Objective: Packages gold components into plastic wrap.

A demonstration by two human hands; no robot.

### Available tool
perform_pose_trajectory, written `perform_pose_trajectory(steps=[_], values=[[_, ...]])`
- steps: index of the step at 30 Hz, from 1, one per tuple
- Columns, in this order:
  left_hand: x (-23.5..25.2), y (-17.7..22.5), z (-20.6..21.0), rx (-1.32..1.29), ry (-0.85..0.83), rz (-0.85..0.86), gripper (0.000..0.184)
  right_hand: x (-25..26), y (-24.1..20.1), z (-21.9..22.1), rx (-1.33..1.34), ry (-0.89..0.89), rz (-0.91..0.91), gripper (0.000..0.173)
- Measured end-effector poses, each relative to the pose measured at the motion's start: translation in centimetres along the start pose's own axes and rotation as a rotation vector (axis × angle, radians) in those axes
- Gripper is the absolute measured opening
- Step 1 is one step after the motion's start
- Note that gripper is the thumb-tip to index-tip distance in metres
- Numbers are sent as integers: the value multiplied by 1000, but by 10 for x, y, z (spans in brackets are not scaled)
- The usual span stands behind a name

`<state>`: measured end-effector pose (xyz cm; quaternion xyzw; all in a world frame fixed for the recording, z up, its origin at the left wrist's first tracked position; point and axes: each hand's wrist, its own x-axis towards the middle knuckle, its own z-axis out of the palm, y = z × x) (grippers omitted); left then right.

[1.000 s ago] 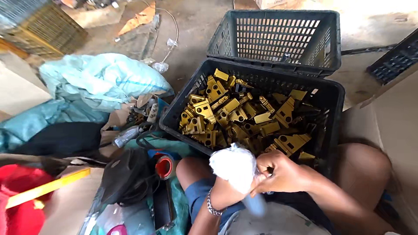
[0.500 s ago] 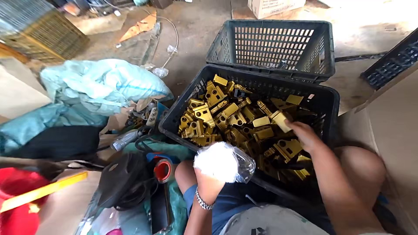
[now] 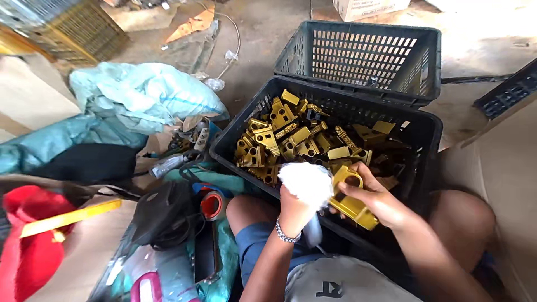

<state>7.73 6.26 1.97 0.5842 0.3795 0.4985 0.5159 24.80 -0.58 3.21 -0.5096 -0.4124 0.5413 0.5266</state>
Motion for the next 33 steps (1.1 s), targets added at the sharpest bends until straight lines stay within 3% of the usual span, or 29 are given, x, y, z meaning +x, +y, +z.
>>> perform_pose_trajectory(steps=[1, 3, 5, 7, 9, 12, 15, 18, 20, 24, 27, 30, 33], values=[[0, 4, 0, -92, 16, -89, 40, 3, 12, 8, -271, 104, -165, 34], [-1, 11, -2, -135, -2, -92, 35, 10, 37, 21, -736, 183, -499, 30], [-8, 16, -5, 59, -83, 68, 39, 12, 50, 28, -887, 95, -572, 33], [-6, 9, -9, 332, -150, 316, 48, 20, 43, 22, -823, 3, -416, 59], [-1, 0, -11, 479, -177, 460, 50, 32, 31, 16, -593, -40, -201, 79], [2, -8, -20, 479, -13, 396, 54, 38, 7, 9, -123, 20, 96, 84], [12, -11, -28, 420, 215, 313, 47, 31, -7, 4, -28, 83, 28, 62], [11, -5, -26, 279, 121, 293, 40, 29, -1, 6, -168, 88, -62, 38], [17, -11, -23, 219, 43, 329, 40, 28, 5, 10, -353, 60, -141, 33], [26, -14, -25, 440, 65, 517, 34, 25, 19, 19, -708, 175, -398, 34], [15, -11, -22, 571, 38, 540, 37, 32, 21, 17, -949, 268, -580, 41], [-13, -1, 0, 445, -131, 503, 36, 40, 11, 20, -873, 236, -396, 64], [-20, -7, 2, 237, -120, 386, 44, 41, 9, 9, -367, 7, -131, 88]])
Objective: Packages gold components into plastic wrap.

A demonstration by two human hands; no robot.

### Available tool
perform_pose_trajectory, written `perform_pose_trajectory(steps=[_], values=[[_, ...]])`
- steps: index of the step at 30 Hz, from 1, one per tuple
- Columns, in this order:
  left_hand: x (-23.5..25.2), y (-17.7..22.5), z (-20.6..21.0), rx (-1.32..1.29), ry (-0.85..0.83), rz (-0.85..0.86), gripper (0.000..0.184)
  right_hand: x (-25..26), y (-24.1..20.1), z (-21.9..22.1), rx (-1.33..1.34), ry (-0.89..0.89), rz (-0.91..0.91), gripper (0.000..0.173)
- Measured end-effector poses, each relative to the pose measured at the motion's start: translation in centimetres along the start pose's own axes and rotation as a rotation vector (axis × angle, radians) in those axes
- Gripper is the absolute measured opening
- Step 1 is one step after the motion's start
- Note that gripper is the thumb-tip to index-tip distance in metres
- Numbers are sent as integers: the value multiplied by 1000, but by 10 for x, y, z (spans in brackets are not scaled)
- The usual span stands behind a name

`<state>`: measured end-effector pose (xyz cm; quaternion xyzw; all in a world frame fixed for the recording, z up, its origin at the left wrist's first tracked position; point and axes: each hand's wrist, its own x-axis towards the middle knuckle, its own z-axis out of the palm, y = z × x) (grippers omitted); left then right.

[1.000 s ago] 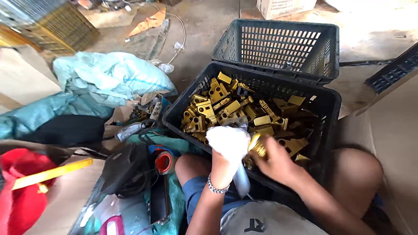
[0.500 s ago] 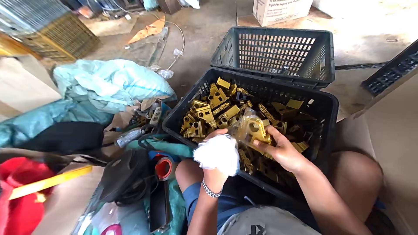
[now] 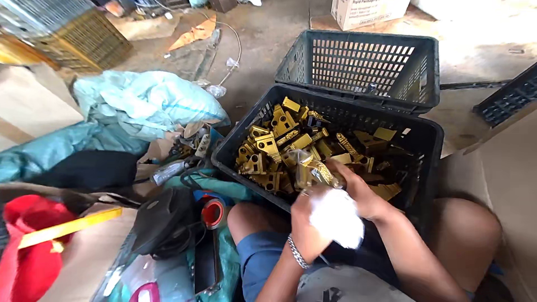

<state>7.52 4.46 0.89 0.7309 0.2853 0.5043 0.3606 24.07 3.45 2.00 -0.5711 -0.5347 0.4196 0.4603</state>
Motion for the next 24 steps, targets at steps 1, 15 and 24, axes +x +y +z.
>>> perform_pose_trajectory(steps=[1, 15, 24], values=[[-1, -1, -8, -49, 20, -83, 45, -2, 2, -1, 218, -61, 38, 84], [-30, -12, -77, 12, 84, -259, 55, 28, 4, -40, 538, 270, 192, 45], [-27, -20, -32, -369, -130, -239, 61, -22, 5, 8, 294, -329, 106, 16]])
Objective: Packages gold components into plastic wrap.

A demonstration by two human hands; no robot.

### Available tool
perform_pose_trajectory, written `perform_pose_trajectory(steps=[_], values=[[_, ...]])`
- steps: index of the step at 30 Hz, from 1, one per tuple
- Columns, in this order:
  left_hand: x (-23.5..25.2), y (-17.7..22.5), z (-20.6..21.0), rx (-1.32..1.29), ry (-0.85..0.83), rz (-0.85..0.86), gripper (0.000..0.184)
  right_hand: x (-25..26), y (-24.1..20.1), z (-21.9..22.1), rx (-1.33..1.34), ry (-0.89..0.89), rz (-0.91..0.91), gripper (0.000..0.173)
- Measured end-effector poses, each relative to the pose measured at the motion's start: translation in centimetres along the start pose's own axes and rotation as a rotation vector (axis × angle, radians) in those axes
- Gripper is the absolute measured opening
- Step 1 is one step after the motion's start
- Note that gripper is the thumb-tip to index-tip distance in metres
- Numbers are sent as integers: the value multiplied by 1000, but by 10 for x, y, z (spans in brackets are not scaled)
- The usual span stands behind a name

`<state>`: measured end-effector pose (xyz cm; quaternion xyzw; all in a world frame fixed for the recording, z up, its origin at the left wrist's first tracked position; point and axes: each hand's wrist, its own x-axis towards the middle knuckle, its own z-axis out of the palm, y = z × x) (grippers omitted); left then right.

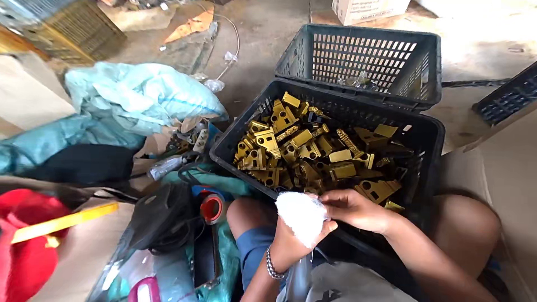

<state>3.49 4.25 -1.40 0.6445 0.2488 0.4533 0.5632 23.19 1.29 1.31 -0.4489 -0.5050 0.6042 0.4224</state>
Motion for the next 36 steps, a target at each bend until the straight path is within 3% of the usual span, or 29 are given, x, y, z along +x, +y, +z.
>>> perform_pose_trajectory(steps=[1, 4, 6, 7, 10, 12, 14, 17, 18, 20, 22, 23, 25, 28, 29, 31, 33, 36], values=[[0, 1, -1, -20, -27, -23, 61, -2, 4, 0, 22, -29, 0, 17], [2, 4, -4, 29, -61, -99, 51, -3, 10, 2, 44, 107, 32, 8], [4, 5, -11, 65, -60, -135, 49, -4, 11, 6, 35, 160, 73, 18], [3, 5, -14, 55, -95, -131, 51, -4, 12, 7, 32, 150, 84, 22], [3, 4, -19, 14, -264, -106, 60, -5, 18, -1, 57, -7, 15, 10], [7, 3, -21, 9, -274, -102, 64, -5, 22, -5, 73, -46, -19, 11], [11, 4, -25, 117, -186, -60, 61, -4, 23, -5, 111, 30, 26, 20], [17, -2, -31, 498, 191, 56, 48, -4, 21, 2, 174, 219, 52, 37], [19, -4, -34, 461, 255, 60, 45, -3, 22, 6, 151, 283, 8, 39], [18, 2, -31, 190, 98, 15, 47, 0, 24, 19, -55, 294, -175, 37], [9, 7, -17, -4, -139, -92, 46, 2, 23, 30, -273, 123, -418, 37], [6, 7, -16, -15, -150, -104, 40, 3, 18, 28, -311, 35, -459, 41], [2, 3, -27, 112, -9, -43, 32, 14, 9, 6, -260, -9, -363, 43], [1, -6, -47, 261, 226, -11, 39, 52, 12, -44, -491, 94, 38, 17], [5, -6, -48, 238, 270, -2, 38, 72, 22, -55, -689, 13, 193, 28], [13, -2, -44, 202, 336, 30, 32, 101, 55, -57, -1044, -248, 424, 72], [17, 2, -41, 252, 403, 87, 33, 103, 73, -52, -1193, -340, 471, 73], [20, 4, -41, 370, 451, 148, 41, 84, 54, -63, -1220, -229, 447, 54]])
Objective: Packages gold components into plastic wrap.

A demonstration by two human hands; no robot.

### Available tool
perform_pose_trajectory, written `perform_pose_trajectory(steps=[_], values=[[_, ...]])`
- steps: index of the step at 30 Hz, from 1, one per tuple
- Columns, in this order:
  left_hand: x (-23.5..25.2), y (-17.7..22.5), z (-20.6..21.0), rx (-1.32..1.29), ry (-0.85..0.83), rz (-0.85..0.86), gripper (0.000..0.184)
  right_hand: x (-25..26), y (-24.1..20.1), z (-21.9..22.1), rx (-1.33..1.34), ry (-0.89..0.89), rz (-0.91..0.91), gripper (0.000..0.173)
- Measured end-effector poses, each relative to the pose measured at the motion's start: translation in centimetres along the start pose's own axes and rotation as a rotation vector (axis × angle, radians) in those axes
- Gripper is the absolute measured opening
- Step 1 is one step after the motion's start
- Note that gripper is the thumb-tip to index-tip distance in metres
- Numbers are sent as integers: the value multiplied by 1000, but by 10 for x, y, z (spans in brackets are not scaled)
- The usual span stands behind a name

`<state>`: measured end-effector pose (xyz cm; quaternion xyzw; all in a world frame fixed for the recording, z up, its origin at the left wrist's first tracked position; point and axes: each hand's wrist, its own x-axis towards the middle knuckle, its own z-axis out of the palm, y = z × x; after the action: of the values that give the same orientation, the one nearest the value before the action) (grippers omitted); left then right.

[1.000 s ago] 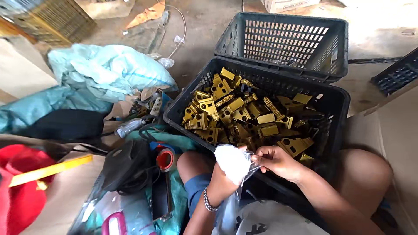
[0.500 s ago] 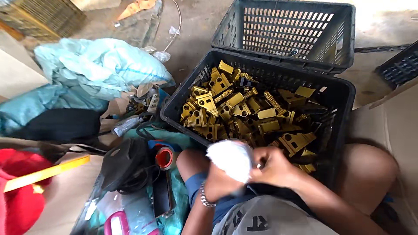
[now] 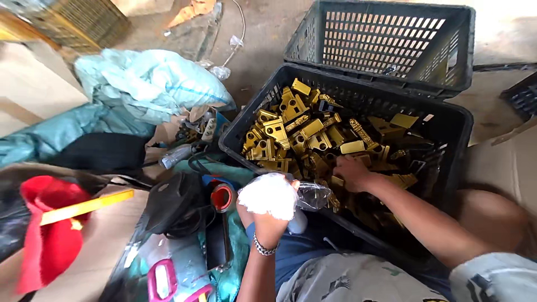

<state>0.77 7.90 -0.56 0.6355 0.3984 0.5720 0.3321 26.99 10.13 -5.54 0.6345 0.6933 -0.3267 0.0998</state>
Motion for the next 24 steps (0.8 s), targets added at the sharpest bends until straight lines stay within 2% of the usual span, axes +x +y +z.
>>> perform_pose_trajectory(steps=[2, 5, 7, 9, 11, 13, 14, 16, 18, 19, 21, 22, 24], values=[[0, 1, 3, 18, 2, 1, 42, -31, 16, -5, 133, 122, 9, 51], [3, 5, 13, -18, 0, -5, 41, -81, 29, -9, 623, 592, -132, 52], [2, 12, 21, 29, 1, 1, 39, -110, 21, -21, 988, 816, -338, 53], [2, 16, 30, 17, 8, 9, 39, -132, 9, -40, 1100, 809, -597, 60], [0, 16, 40, -74, 1, 1, 41, -142, -7, -45, 1023, 608, -726, 68], [-3, 20, 47, -116, 1, -45, 44, -134, -25, -29, 1055, 393, -667, 71], [-6, 23, 49, -131, -5, -102, 45, -128, -32, -19, 1092, 381, -583, 71], [-9, 34, 51, -195, -28, -288, 47, -115, -45, -6, 1010, 552, -439, 64], [-6, 46, 54, -323, -22, -441, 42, -99, -50, 6, 608, 761, -445, 44], [-4, 50, 54, -373, -20, -479, 36, -95, -53, 10, 409, 764, -458, 37], [-6, 47, 54, -366, -56, -448, 35, -90, -62, 16, 152, 677, -446, 37], [-8, 41, 54, -318, -84, -376, 36, -88, -64, 13, 117, 626, -402, 41], [-10, 29, 56, -193, -109, -183, 37, -84, -65, 2, 208, 542, -296, 50]])
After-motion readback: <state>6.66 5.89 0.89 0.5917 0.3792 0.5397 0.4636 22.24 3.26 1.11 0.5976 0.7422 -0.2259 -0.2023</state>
